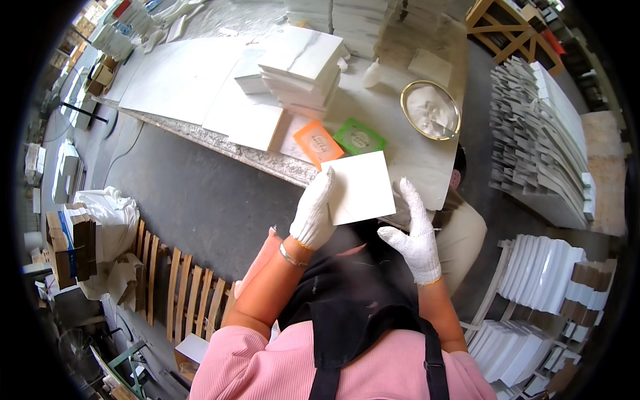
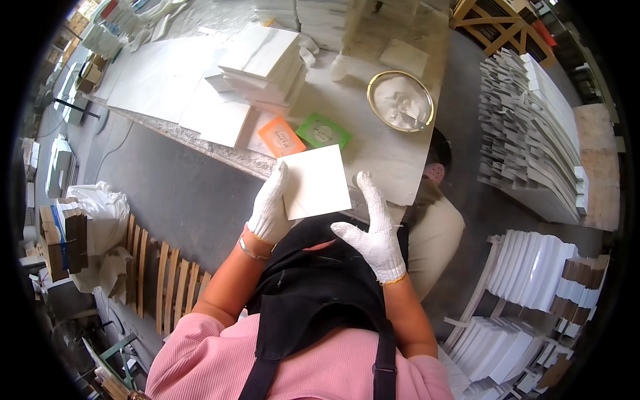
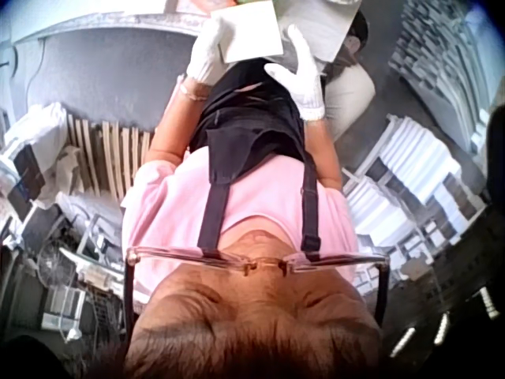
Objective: The person picks up white square tiles from a stack, smooths their edges with a green sanding block, and applies a white paste to the edges using a small metal spatula. The person then places the finished tiles back onto the stack.
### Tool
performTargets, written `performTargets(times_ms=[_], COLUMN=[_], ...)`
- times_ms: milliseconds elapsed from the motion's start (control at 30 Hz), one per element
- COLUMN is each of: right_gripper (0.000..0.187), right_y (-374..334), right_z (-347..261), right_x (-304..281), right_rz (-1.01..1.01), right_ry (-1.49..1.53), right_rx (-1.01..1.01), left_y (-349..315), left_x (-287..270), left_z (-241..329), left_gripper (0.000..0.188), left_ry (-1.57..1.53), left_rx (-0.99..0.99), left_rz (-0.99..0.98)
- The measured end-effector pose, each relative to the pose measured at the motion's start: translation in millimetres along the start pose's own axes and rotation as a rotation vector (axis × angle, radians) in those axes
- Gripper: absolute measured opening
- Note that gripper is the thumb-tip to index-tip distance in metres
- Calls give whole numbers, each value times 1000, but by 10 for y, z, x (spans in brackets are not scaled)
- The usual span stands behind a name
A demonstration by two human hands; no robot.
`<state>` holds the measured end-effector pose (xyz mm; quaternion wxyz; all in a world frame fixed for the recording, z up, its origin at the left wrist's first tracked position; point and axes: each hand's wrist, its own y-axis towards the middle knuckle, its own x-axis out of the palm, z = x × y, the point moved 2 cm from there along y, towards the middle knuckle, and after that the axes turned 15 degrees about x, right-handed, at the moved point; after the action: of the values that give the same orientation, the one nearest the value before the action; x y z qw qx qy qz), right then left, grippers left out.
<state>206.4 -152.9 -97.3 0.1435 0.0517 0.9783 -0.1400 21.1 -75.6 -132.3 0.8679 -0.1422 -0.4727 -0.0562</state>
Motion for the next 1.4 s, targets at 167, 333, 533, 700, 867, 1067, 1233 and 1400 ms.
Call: performTargets(times_ms=[167, 333, 533, 700, 867, 1067, 1233, 1400], right_gripper=[100, 77, 48, 45, 39, 39, 38, 35], right_y=[88, 135, 122, 141, 147, 233, 271, 280], right_z=[-6, -47, 154, -53, -191, 37, 299, 534], right_x=[89, -58, -228, -91, -45, -148, -245, -240], right_rz=[9, 40, 23, -125, -138, -56, -26, -14], right_ry=[48, 288, 423, 373, 338, 390, 526, 598], right_rx=[-57, 98, 169, 314, 313, 215, 336, 405], left_y=[-61, -121, -130, -158, -201, -151, -98, 96], left_x=[114, 96, 77, 209, 174, 110, -240, -369], left_z=[14, 57, 82, 168, 261, 549, 1297, 1891], left_gripper=[57, 59, 52, 70, 66, 61, 54, 60], left_ry=[15, 21, 276, 276, 296, 293, 334, 337], left_rx=[9, -13, -37, -45, -34, 52, 354, 565], left_rz=[-44, -13, -153, -305, -277, -246, -92, -39])
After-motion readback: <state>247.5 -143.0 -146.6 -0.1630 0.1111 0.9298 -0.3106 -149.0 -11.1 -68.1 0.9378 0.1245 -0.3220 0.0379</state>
